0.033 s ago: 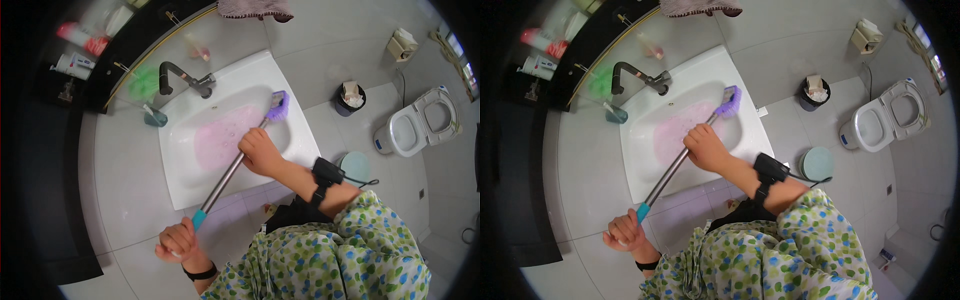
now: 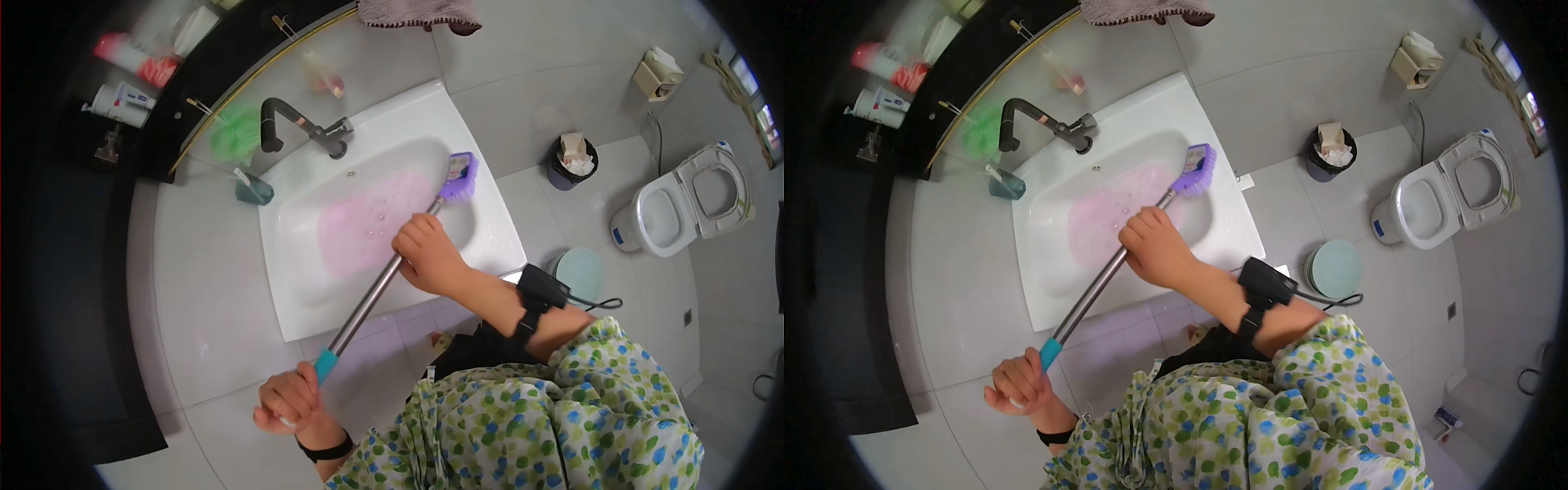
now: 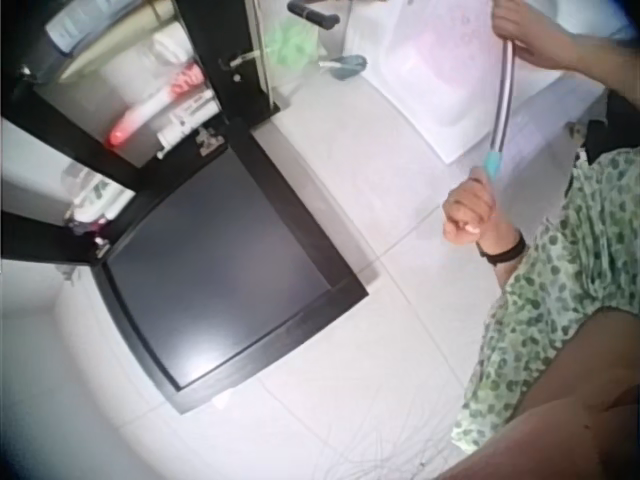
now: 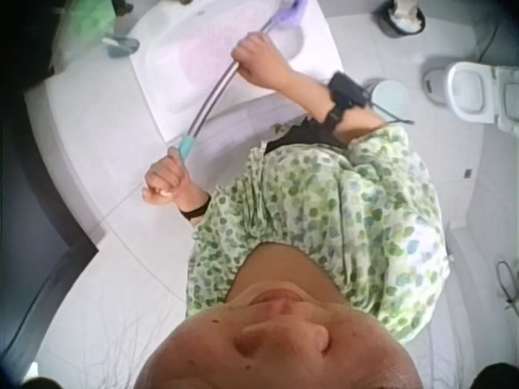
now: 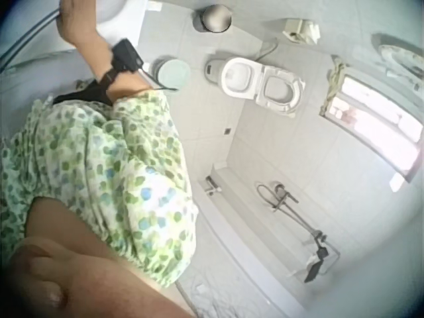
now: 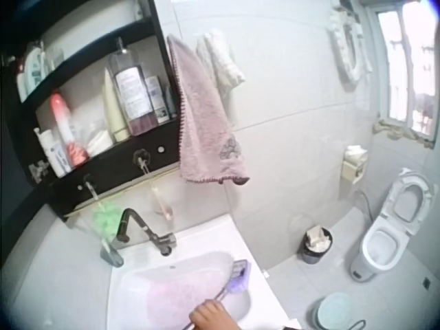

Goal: Scrubbing the inside of a bathroom sink using a long-handled brush with soap and water.

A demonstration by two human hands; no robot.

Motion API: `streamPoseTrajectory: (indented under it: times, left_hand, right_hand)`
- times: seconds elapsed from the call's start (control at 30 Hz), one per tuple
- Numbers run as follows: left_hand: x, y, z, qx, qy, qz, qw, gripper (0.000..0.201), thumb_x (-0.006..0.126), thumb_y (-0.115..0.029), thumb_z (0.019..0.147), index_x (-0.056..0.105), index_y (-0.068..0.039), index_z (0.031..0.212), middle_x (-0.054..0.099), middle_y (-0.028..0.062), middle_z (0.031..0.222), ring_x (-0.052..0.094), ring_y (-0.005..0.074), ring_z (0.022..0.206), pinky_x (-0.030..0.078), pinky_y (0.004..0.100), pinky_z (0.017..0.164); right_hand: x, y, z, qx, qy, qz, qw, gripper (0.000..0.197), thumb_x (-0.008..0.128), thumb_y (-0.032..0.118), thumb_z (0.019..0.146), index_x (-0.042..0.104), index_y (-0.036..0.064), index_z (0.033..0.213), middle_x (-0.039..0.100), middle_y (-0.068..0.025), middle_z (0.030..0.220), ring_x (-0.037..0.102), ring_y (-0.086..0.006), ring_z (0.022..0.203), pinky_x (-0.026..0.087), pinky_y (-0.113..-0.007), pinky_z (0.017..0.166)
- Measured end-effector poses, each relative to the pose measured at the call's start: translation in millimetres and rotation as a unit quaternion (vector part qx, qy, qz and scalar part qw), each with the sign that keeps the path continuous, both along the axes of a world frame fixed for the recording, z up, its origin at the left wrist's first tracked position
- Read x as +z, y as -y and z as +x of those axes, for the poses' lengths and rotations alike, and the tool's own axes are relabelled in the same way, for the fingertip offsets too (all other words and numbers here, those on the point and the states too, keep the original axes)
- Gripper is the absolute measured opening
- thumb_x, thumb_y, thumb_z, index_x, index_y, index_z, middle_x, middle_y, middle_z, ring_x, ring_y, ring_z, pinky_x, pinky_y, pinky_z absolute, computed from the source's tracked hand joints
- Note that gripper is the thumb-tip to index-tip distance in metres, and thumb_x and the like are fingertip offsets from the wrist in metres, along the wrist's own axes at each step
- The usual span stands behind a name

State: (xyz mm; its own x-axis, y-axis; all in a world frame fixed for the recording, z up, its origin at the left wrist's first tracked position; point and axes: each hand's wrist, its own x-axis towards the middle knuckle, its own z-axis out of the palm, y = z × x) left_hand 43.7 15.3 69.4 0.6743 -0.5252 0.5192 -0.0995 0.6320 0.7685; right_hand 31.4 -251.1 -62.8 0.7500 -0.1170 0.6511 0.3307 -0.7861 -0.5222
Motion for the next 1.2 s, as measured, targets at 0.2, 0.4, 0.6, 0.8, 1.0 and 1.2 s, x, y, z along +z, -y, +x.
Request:
streamPoseTrajectory:
  times: [0.2,0.4,0.6,0.8,1.0,1.2]
  left_hand:
    - [26,-36,-5,-0.156,0.061,0.004,0.986,0.062,0.040,-0.038,0.099,0.042,-0.013,0.042,0.045,-0.0002,0.037,0.040,0.0130,0.030,0.040,0.0251,0.051]
    - [9,-22,-14,-0.135,0.020,0.005,0.991,0.057,0.044,-0.032,0.095,0.041,-0.012,0.042,0.043,0.0008,0.038,0.038,0.0155,0.031,0.033,0.0298,0.055]
    - [-7,59,-29,0.054,0.137,0.211,0.966,0.021,0.051,-0.010,0.067,0.040,-0.007,0.050,0.048,0.0056,0.052,0.042,0.0209,0.050,0.037,0.0371,0.067]
    - [-26,110,0,0.052,0.276,0.232,0.931,0.016,0.049,-0.006,0.069,0.039,-0.004,0.057,0.043,0.0052,0.056,0.042,0.0231,0.054,0.038,0.0381,0.070]
    - [20,95,-14,0.030,0.254,0.285,0.924,0.023,0.051,-0.012,0.075,0.038,-0.005,0.057,0.043,0.0051,0.055,0.044,0.0227,0.054,0.038,0.0374,0.069]
    - [29,107,-10,-0.157,0.320,0.264,0.896,0.021,0.067,-0.009,0.071,0.047,-0.008,0.065,0.046,0.0038,0.065,0.046,0.0266,0.065,0.039,0.0408,0.081]
  right_hand:
    - [16,-32,-66,-0.008,-0.035,0.037,0.999,0.034,0.066,0.007,0.061,0.053,0.0062,0.093,0.050,-0.0112,0.091,0.049,-0.0337,0.096,0.036,-0.049,0.095]
    - [4,-20,-59,-0.047,-0.037,0.048,0.997,0.036,0.065,0.004,0.060,0.052,0.0058,0.093,0.050,-0.0134,0.094,0.049,-0.0340,0.101,0.033,-0.053,0.104]
    - [-18,24,41,-0.070,-0.006,0.086,0.994,0.032,0.061,-0.006,0.068,0.051,0.0039,0.097,0.053,-0.0187,0.115,0.043,-0.0397,0.127,0.030,-0.052,0.112]
    - [-26,34,113,-0.056,0.005,0.162,0.985,0.022,0.062,0.005,0.083,0.054,0.0042,0.103,0.052,-0.0214,0.131,0.039,-0.0445,0.131,0.033,-0.049,0.110]
    - [-7,23,80,-0.050,-0.038,0.105,0.992,0.018,0.063,0.013,0.087,0.056,0.0048,0.101,0.053,-0.0201,0.131,0.041,-0.0437,0.129,0.037,-0.050,0.105]
    - [-2,46,38,-0.214,-0.008,0.175,0.961,0.013,0.062,0.013,0.088,0.058,0.0044,0.096,0.054,-0.0212,0.129,0.044,-0.0437,0.127,0.039,-0.049,0.103]
